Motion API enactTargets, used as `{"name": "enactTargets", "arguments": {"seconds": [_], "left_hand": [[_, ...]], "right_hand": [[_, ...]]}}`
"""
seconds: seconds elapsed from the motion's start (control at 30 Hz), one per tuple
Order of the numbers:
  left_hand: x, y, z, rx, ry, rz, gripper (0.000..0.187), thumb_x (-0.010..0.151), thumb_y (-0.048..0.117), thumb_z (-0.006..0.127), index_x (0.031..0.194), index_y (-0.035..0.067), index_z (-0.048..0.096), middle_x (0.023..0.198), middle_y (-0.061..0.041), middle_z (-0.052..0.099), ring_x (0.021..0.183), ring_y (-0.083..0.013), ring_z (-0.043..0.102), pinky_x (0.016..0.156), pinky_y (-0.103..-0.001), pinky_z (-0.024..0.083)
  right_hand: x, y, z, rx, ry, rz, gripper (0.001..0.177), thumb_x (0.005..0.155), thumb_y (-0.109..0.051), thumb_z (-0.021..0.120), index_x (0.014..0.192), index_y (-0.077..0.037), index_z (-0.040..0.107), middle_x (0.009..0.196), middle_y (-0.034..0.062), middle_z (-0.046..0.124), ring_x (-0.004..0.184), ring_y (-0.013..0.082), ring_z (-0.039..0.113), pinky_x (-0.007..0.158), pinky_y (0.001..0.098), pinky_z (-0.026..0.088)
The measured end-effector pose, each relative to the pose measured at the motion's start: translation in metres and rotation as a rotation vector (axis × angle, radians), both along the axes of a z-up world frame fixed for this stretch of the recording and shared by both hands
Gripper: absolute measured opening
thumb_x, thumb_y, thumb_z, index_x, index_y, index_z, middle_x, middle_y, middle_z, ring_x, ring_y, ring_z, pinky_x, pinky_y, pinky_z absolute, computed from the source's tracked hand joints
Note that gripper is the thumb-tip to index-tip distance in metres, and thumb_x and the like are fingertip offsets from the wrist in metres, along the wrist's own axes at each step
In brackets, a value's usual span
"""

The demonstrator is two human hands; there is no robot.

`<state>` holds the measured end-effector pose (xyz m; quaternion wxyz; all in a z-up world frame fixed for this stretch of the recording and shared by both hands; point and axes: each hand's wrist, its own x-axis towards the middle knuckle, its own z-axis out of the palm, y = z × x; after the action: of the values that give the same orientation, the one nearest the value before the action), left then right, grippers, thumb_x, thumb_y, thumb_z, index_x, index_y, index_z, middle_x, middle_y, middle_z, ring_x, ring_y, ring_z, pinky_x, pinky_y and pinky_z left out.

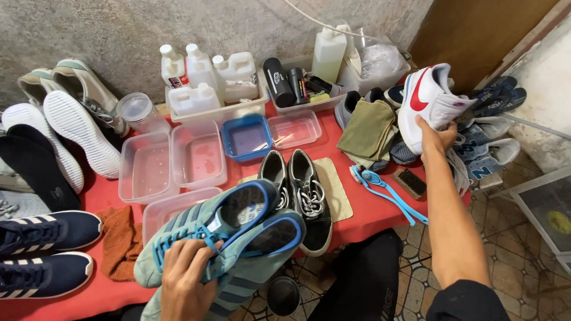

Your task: The person organizes several pairs of shoes on a red table, moving a pair of blue sneakers and a pair of white sneakers to a nearby shelf. They then focus on a pair of black canvas shoes, untying the laces and manipulating them by hand.

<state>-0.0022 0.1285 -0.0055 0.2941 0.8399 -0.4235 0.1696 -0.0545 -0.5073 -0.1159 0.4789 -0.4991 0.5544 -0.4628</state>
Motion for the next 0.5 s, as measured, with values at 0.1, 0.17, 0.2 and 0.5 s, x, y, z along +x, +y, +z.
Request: {"name": "enactTargets", "arguments": {"seconds": [0.1,0.17,0.2,0.5], "left_hand": [[0.003,0.005,-0.002,-0.007,-0.055,0.036,0.028,0.078,-0.003,0.069,0.103,0.008,0.068,0.097,-0.006,0.062,0.094,-0.0292,0.057,0.082,-0.042,0.043],[0.003,0.009,-0.008,-0.005,-0.056,0.057,0.031,0.079,-0.002,0.071,0.107,0.01,0.069,0.097,-0.005,0.063,0.095,-0.0285,0.057,0.082,-0.041,0.044],[0.004,0.011,-0.011,-0.004,-0.058,0.079,0.034,0.08,0.0,0.072,0.112,0.012,0.071,0.098,-0.005,0.063,0.096,-0.0277,0.058,0.083,-0.041,0.044],[0.0,0.014,-0.014,-0.049,-0.039,0.04,0.02,0.085,0.01,0.065,0.105,0.01,0.07,0.095,-0.006,0.062,0.091,-0.0283,0.058,0.082,-0.041,0.043]], "right_hand": [[-0.008,-0.013,-0.005,-0.119,-0.302,0.036,0.06,0.065,-0.018,0.099,0.118,-0.016,0.073,0.117,0.0055,0.08,0.097,0.0133,0.08,0.084,0.0308,0.069],[-0.029,0.0,0.006,-0.126,-0.42,0.092,0.06,0.068,-0.02,0.097,0.121,-0.013,0.072,0.121,0.0059,0.079,0.103,0.017,0.08,0.089,0.0342,0.07],[-0.037,0.006,0.013,-0.132,-0.54,0.152,0.06,0.07,-0.022,0.095,0.124,-0.01,0.071,0.126,0.0062,0.077,0.11,0.0208,0.079,0.094,0.0377,0.071],[-0.092,0.104,0.035,0.067,-0.679,0.782,0.107,0.069,-0.054,0.082,0.159,-0.012,0.043,0.138,0.0101,0.063,0.12,0.0295,0.066,0.095,0.0449,0.059]]}}
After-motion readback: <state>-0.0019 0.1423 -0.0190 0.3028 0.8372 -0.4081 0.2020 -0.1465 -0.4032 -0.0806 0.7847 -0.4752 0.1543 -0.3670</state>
